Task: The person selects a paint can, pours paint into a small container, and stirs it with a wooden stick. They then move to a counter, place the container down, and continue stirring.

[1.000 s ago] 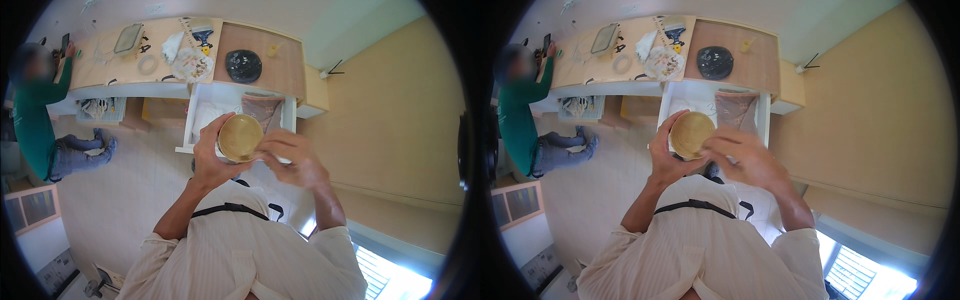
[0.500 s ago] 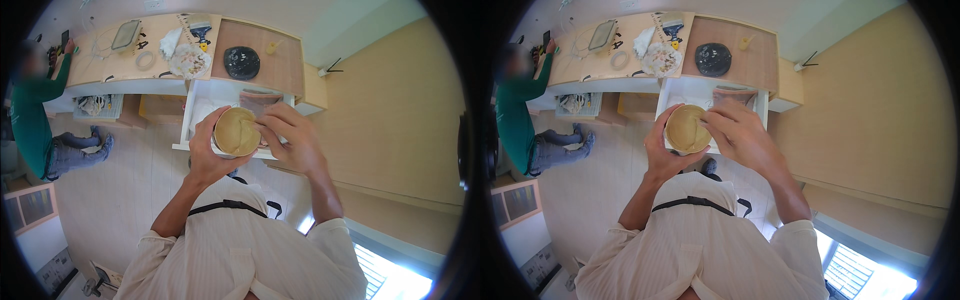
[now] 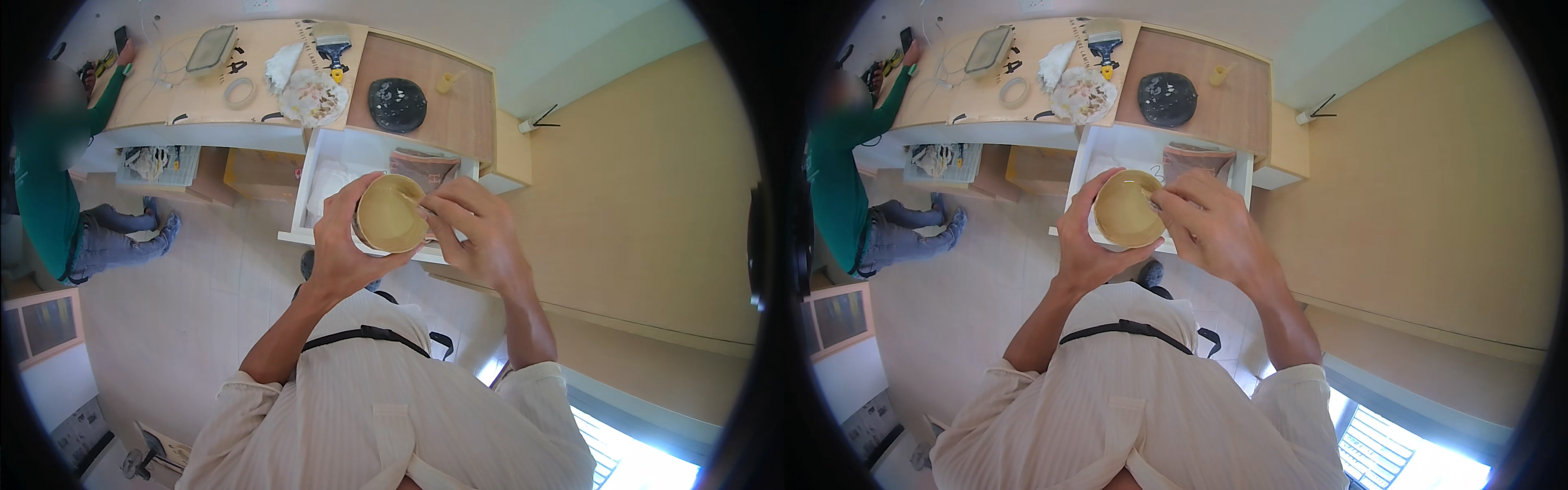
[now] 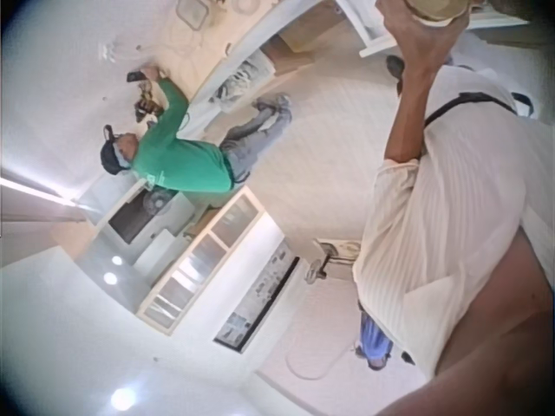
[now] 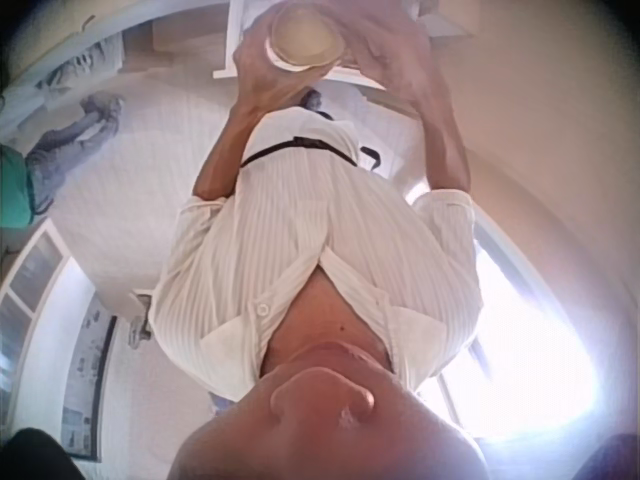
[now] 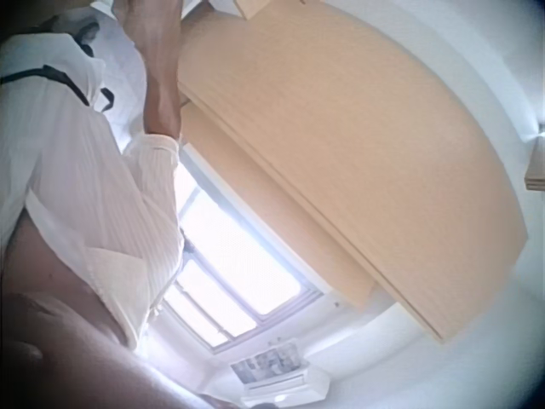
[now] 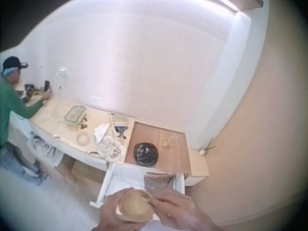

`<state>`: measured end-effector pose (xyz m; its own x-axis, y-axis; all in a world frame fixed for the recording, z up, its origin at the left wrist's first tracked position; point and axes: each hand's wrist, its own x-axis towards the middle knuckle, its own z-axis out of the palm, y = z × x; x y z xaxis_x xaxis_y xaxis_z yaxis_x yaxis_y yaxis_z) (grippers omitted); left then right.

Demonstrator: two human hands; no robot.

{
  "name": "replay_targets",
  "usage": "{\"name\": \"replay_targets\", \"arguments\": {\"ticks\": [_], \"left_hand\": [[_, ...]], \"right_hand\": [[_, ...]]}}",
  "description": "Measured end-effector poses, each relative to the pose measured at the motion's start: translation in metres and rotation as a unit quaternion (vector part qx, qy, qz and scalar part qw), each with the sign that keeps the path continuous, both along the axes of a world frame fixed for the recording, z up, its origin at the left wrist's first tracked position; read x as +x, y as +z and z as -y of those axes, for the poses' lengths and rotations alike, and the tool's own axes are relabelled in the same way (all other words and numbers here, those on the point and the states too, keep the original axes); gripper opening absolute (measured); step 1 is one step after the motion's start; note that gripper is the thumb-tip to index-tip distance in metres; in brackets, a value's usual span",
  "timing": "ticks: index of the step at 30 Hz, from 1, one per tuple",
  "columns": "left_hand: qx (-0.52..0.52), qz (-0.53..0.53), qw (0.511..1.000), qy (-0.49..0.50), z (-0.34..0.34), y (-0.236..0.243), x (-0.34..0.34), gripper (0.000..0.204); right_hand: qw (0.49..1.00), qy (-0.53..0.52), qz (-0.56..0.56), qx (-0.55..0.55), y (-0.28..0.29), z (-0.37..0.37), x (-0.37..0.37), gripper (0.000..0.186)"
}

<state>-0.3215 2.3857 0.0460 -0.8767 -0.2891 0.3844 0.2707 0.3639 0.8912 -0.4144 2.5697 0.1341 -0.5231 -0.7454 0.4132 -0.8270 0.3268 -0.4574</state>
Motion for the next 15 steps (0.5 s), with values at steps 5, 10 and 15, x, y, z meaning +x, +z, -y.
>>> {"name": "replay_targets", "arguments": {"ticks": [5,10,15], "left_hand": [[0.007,0.02,1.0,0.007,-0.003,-0.001,0.0,0.095],[-0.01,-0.007,1.0,-0.012,-0.002,-0.006,-0.003,0.095],[0.001,0.003,1.0,-0.006,-0.008,-0.005,-0.002,0.095]], "right_hand": [[0.999,-0.031,-0.008,-0.02,-0.008,-0.007,0.024,0.019],[0.993,-0.067,0.034,-0.095,-0.012,0.015,0.04,0.016],[0.992,-0.093,-0.002,-0.09,-0.017,0.008,0.022,0.017]]}}
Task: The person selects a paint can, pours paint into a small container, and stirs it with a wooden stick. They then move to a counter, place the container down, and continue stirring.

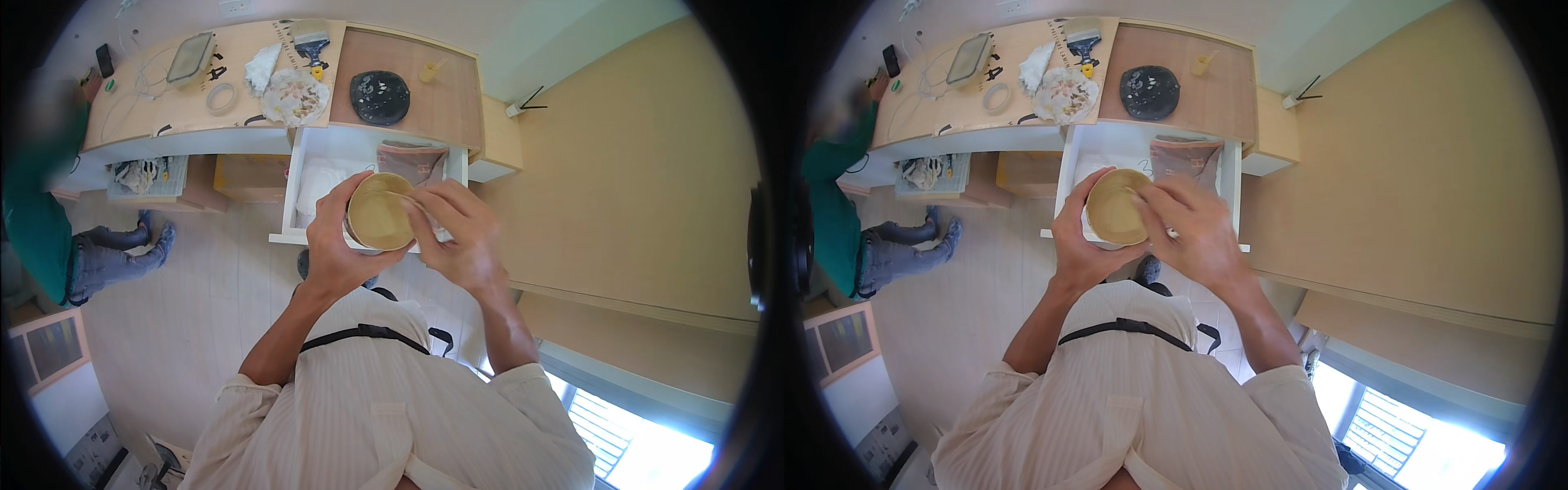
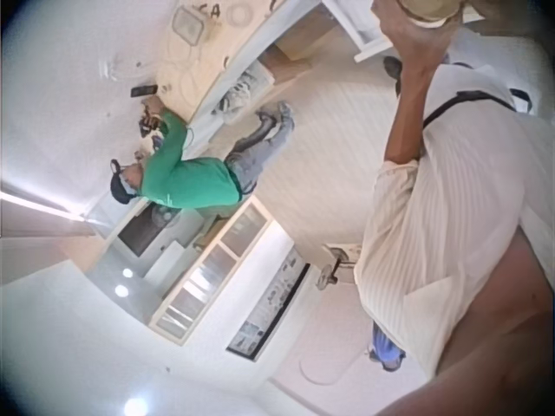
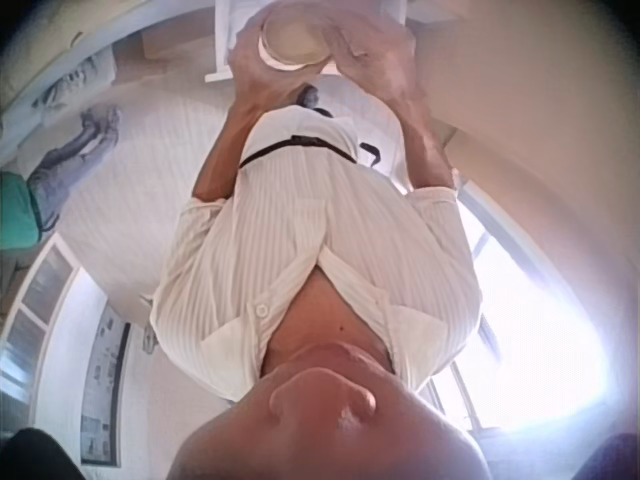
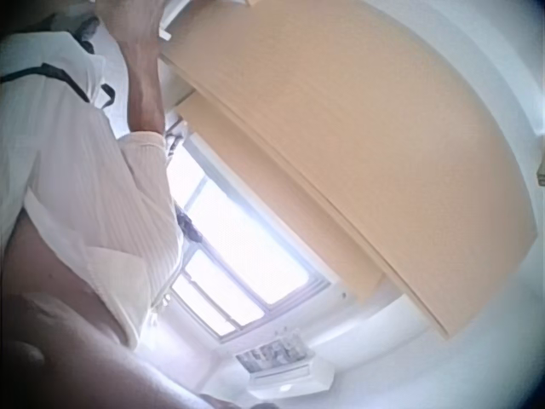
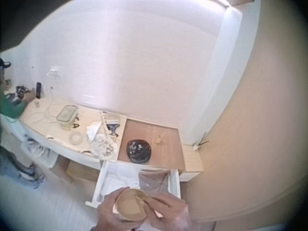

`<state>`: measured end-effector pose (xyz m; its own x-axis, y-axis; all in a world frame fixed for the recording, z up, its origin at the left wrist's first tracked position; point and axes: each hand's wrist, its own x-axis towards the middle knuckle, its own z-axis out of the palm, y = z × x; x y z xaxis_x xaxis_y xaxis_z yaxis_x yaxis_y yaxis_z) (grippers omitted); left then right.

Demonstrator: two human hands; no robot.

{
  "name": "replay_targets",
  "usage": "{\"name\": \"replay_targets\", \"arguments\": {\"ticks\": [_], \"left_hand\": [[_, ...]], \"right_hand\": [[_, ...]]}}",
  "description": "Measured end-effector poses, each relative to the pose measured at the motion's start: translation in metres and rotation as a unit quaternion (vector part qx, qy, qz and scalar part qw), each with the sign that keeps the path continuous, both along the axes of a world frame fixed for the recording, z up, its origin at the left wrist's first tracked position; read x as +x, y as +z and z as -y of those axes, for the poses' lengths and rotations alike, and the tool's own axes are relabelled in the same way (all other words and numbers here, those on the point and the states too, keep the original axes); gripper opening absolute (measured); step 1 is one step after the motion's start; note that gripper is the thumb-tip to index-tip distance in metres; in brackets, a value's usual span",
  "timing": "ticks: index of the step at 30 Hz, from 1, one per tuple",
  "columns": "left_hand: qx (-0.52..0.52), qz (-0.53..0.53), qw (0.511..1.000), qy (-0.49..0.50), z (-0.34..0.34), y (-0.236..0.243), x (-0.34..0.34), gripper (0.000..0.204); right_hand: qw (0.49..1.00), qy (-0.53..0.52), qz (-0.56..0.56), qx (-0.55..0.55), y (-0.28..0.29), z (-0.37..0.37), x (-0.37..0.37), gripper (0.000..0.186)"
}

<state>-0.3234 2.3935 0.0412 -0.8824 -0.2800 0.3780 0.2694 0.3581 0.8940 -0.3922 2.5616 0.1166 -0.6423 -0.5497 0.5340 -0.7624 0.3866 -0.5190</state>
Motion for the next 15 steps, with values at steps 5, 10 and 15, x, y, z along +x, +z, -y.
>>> {"name": "replay_targets", "arguments": {"ticks": [5,10,15], "left_hand": [[0.018,0.004,1.0,-0.002,0.001,-0.007,-0.001,0.096],[0.019,0.002,1.0,0.004,-0.003,-0.005,0.005,0.098],[0.019,-0.005,1.0,-0.008,-0.001,-0.009,0.007,0.096]], "right_hand": [[0.998,0.064,0.027,0.008,0.005,0.002,0.014,0.016],[0.999,0.024,0.028,0.028,0.006,-0.004,0.006,0.017],[0.998,0.039,0.044,0.006,0.008,0.008,0.017,0.015]]}}
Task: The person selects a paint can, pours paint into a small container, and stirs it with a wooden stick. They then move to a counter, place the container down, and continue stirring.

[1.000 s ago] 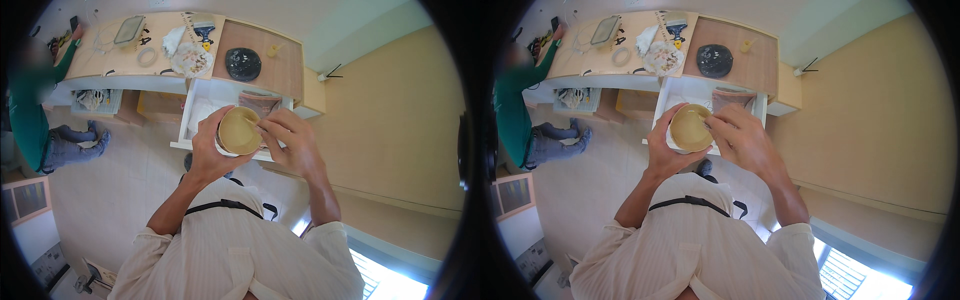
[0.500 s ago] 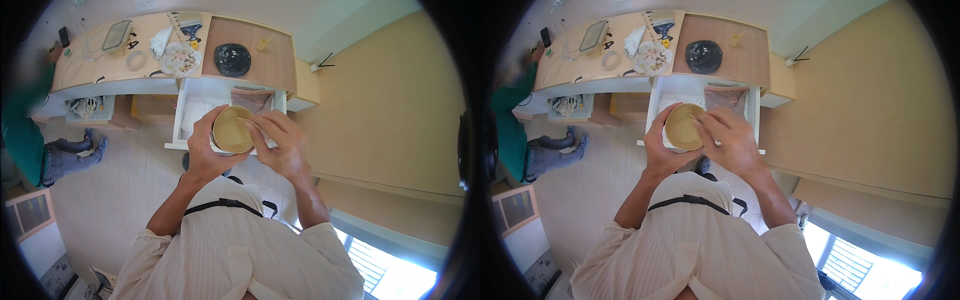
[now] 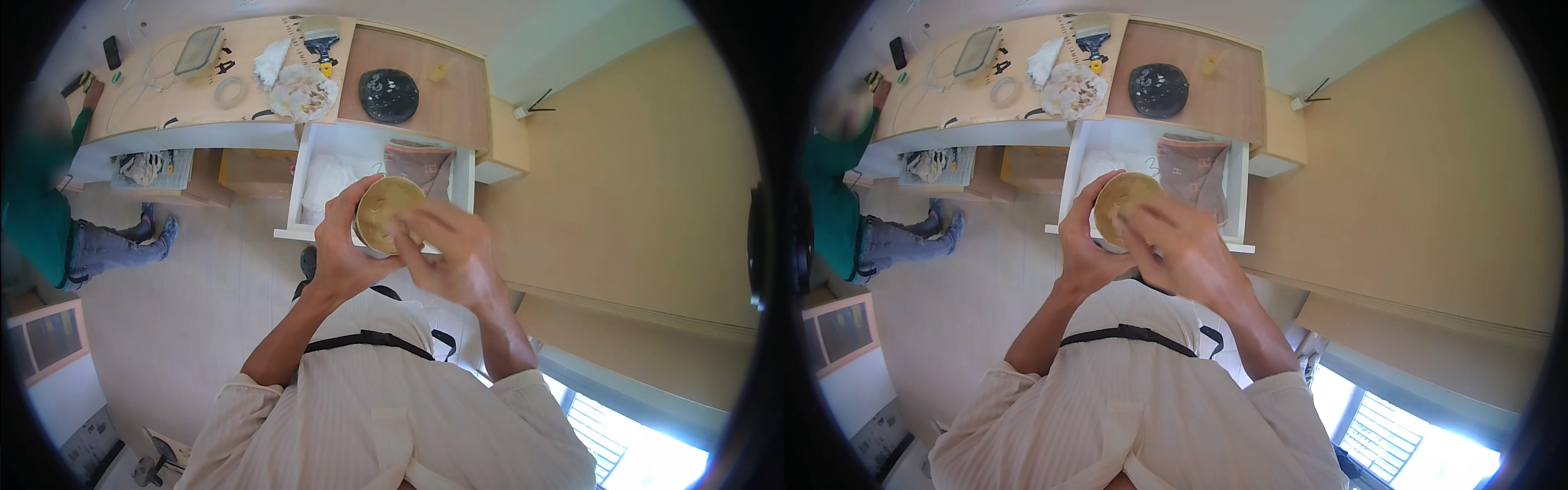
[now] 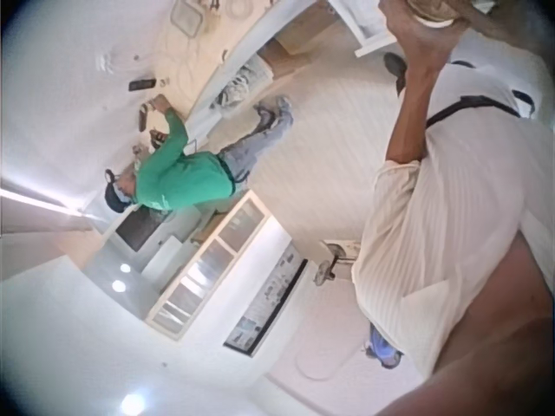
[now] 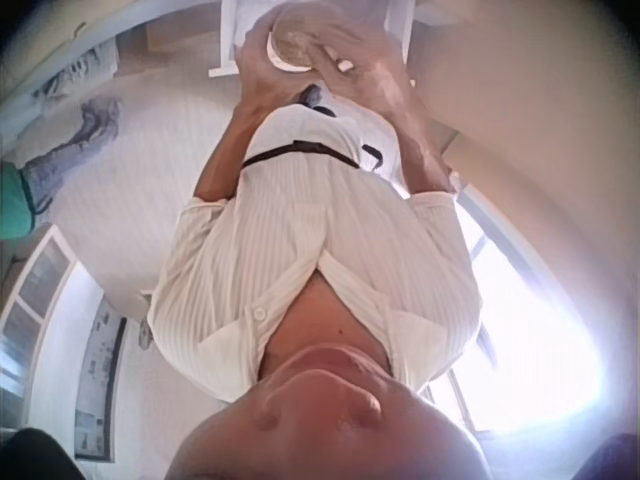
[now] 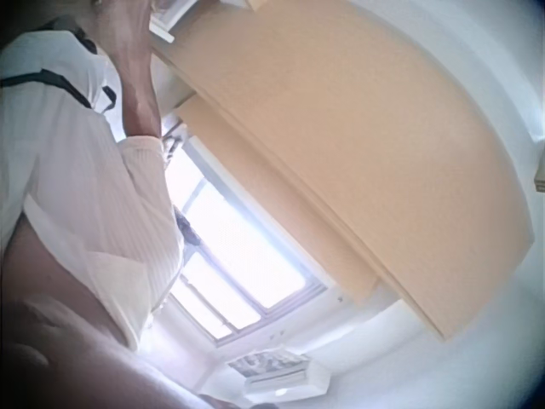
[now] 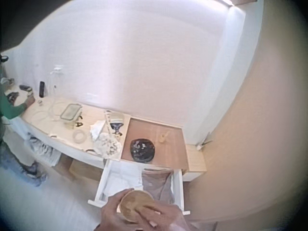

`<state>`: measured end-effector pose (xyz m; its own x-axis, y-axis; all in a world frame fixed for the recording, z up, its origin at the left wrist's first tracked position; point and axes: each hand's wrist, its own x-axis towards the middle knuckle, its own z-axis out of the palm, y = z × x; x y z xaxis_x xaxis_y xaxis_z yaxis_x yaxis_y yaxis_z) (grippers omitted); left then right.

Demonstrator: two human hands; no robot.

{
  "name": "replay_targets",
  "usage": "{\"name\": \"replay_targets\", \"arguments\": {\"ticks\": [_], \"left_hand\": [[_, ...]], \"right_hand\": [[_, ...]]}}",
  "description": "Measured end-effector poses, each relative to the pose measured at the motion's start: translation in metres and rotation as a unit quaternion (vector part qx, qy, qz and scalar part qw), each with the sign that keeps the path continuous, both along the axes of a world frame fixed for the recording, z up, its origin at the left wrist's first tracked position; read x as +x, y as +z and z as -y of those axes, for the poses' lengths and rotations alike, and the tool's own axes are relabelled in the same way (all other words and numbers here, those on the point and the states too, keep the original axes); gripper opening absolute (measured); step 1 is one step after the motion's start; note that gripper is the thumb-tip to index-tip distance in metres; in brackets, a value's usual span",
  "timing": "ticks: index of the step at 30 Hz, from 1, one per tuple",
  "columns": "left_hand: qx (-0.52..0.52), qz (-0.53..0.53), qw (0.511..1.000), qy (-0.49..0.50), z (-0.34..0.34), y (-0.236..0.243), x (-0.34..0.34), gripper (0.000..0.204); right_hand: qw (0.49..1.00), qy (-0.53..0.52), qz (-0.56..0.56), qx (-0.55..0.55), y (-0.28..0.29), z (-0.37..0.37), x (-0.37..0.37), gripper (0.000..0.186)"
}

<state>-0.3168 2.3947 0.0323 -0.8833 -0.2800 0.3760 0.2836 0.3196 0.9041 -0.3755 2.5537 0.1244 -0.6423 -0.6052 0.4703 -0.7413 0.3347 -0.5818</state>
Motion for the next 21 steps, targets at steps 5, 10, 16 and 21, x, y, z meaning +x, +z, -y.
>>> {"name": "replay_targets", "arguments": {"ticks": [5,10,16,21], "left_hand": [[0.012,0.002,1.0,0.008,-0.002,0.001,0.005,0.096],[0.003,0.007,1.0,0.004,0.0,0.003,0.008,0.096],[0.01,-0.002,1.0,-0.005,0.001,0.0,0.01,0.096],[0.002,0.011,1.0,0.011,0.006,0.002,0.016,0.097]], "right_hand": [[1.0,0.015,0.011,0.008,-0.003,-0.011,0.002,0.015],[0.999,-0.024,-0.022,-0.01,-0.005,-0.004,0.002,0.016],[1.0,-0.019,0.009,-0.014,-0.004,0.004,0.017,0.015],[1.0,-0.02,-0.012,0.01,-0.001,-0.013,0.012,0.017]]}}
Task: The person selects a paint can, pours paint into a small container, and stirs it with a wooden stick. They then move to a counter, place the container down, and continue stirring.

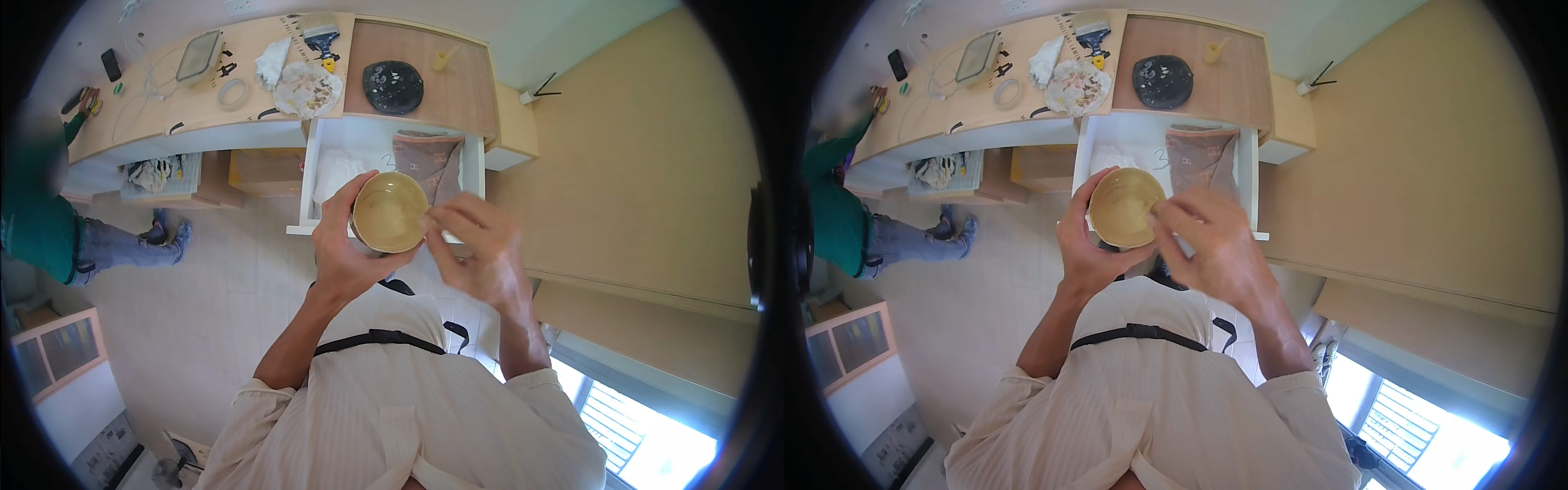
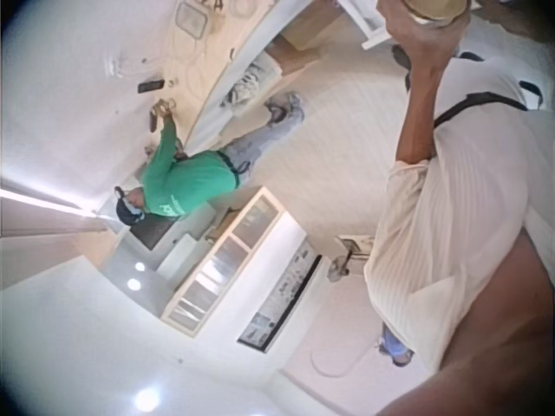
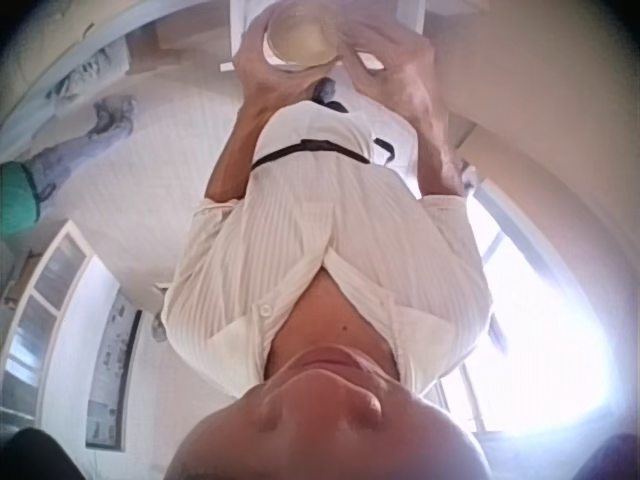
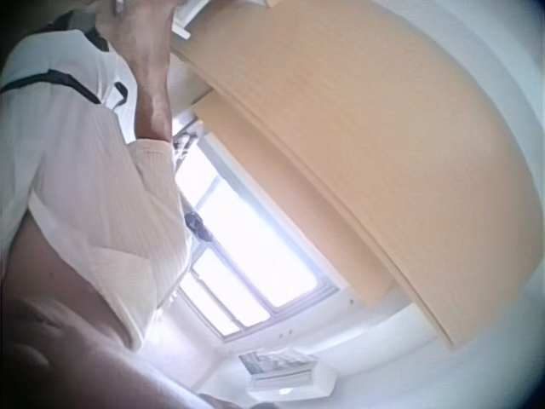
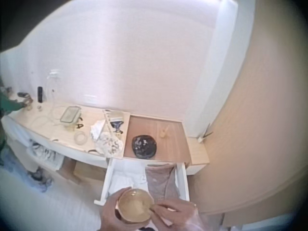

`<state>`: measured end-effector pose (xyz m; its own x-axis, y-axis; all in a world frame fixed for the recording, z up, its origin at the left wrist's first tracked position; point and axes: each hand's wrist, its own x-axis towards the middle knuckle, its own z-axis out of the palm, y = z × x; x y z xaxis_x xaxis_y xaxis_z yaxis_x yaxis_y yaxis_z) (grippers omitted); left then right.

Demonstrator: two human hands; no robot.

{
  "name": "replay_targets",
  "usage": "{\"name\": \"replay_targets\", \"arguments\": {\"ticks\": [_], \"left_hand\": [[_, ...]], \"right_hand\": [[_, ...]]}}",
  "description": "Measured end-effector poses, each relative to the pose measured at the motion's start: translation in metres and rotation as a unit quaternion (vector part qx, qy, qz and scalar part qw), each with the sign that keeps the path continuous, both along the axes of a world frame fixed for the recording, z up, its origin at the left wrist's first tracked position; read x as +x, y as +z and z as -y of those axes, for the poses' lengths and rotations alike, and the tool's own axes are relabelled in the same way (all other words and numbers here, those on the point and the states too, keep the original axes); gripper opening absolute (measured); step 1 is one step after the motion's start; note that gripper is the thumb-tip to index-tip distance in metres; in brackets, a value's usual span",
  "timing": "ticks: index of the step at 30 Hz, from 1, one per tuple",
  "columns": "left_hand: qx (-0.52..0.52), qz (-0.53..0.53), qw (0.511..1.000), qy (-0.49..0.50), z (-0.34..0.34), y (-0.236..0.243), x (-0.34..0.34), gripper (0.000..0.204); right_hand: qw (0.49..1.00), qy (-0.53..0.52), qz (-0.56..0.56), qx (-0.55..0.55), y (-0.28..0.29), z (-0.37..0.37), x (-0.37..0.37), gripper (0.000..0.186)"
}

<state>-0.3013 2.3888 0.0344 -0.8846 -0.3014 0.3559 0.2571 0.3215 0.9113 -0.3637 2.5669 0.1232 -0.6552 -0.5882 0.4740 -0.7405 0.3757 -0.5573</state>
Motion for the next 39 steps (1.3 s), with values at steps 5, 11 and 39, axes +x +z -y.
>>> {"name": "replay_targets", "arguments": {"ticks": [5,11,39], "left_hand": [[0.003,0.009,1.0,-0.004,-0.001,-0.002,0.0,0.097],[-0.001,0.001,1.0,0.004,0.0,-0.004,-0.004,0.097],[-0.012,-0.03,0.999,-0.01,0.001,0.003,-0.033,0.1]], "right_hand": [[0.999,-0.023,0.005,-0.039,-0.007,0.019,0.001,0.015],[0.998,-0.021,0.038,-0.047,-0.005,0.022,0.003,0.011],[0.998,0.064,0.016,-0.016,0.003,0.009,-0.01,0.025]]}}
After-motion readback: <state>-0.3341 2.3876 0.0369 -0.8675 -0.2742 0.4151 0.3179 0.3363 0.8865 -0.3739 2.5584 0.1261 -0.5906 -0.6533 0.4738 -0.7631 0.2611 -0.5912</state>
